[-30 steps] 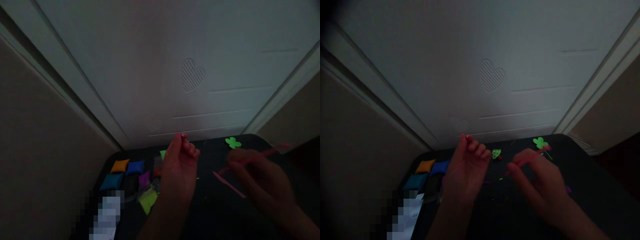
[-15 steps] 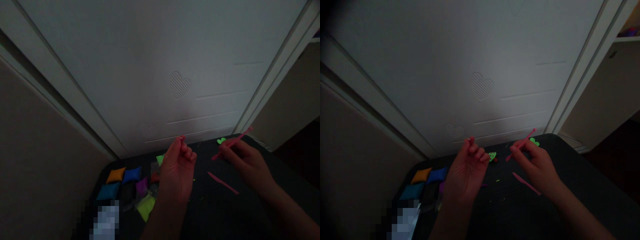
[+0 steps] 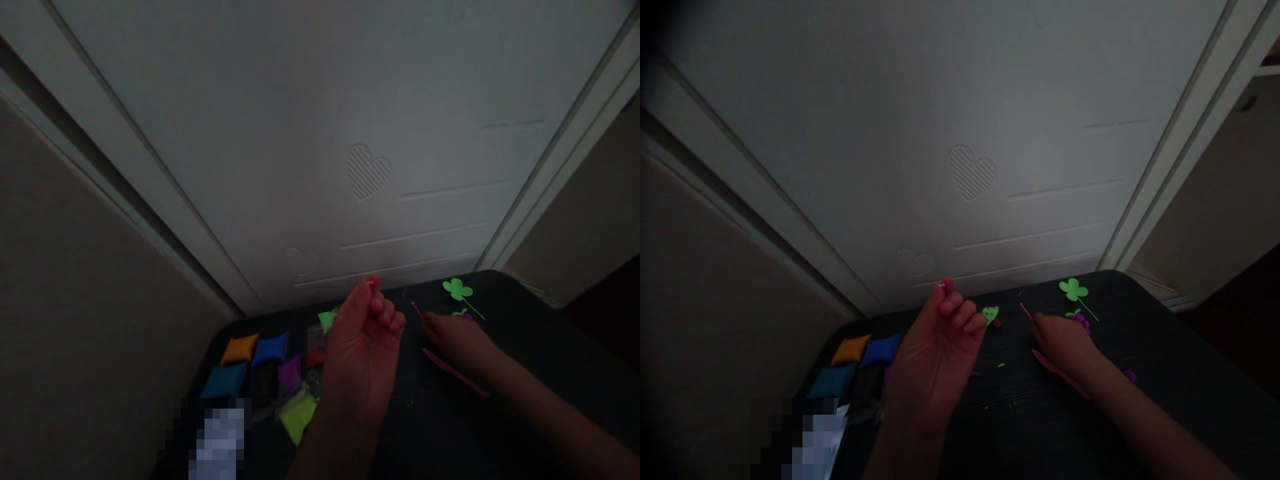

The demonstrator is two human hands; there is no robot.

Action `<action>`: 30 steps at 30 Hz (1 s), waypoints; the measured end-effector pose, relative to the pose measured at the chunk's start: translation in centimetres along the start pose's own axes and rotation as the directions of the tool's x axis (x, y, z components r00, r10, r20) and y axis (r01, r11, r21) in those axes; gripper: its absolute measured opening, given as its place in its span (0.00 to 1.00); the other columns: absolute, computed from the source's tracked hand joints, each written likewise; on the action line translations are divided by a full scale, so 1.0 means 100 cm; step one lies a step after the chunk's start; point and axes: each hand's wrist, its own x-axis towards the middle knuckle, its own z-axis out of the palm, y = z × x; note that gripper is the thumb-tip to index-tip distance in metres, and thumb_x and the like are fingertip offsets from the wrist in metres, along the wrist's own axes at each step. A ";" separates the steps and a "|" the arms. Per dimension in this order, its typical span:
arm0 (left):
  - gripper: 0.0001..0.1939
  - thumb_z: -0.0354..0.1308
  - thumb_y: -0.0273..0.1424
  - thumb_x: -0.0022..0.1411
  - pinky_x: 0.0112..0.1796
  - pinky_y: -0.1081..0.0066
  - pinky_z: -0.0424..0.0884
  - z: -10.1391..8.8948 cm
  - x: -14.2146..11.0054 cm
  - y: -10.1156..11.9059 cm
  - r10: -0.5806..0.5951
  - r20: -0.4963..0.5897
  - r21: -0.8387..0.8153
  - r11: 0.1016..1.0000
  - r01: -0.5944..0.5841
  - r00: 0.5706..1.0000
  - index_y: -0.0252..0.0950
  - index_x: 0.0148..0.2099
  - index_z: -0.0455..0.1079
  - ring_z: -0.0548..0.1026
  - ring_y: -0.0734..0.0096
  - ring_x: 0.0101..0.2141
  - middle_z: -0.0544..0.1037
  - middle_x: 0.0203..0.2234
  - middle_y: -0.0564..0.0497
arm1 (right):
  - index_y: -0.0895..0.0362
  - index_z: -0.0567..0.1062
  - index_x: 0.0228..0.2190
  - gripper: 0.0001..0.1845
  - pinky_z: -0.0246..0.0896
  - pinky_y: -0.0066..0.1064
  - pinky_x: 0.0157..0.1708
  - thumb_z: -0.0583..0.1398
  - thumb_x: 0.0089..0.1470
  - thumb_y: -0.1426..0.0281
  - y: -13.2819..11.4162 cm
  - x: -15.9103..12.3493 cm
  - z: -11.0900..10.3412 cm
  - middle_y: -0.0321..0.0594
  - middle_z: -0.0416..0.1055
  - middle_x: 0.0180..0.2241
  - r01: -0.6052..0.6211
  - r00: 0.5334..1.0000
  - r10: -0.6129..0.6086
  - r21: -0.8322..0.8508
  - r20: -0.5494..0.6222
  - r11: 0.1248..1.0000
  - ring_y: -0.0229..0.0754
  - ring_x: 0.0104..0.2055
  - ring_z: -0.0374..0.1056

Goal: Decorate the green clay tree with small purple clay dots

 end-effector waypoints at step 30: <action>0.06 0.54 0.27 0.55 0.33 0.79 0.65 -0.008 0.000 -0.014 -0.019 -0.003 0.305 0.952 0.019 1.000 0.31 0.33 0.71 0.68 0.81 0.29 0.71 0.26 0.52 | 0.50 0.66 0.40 0.17 0.61 0.20 0.37 0.58 0.46 0.75 -0.068 -0.048 -0.110 0.33 0.66 0.38 0.669 0.632 -0.271 0.335 -0.726 0.663 0.32 0.39 0.64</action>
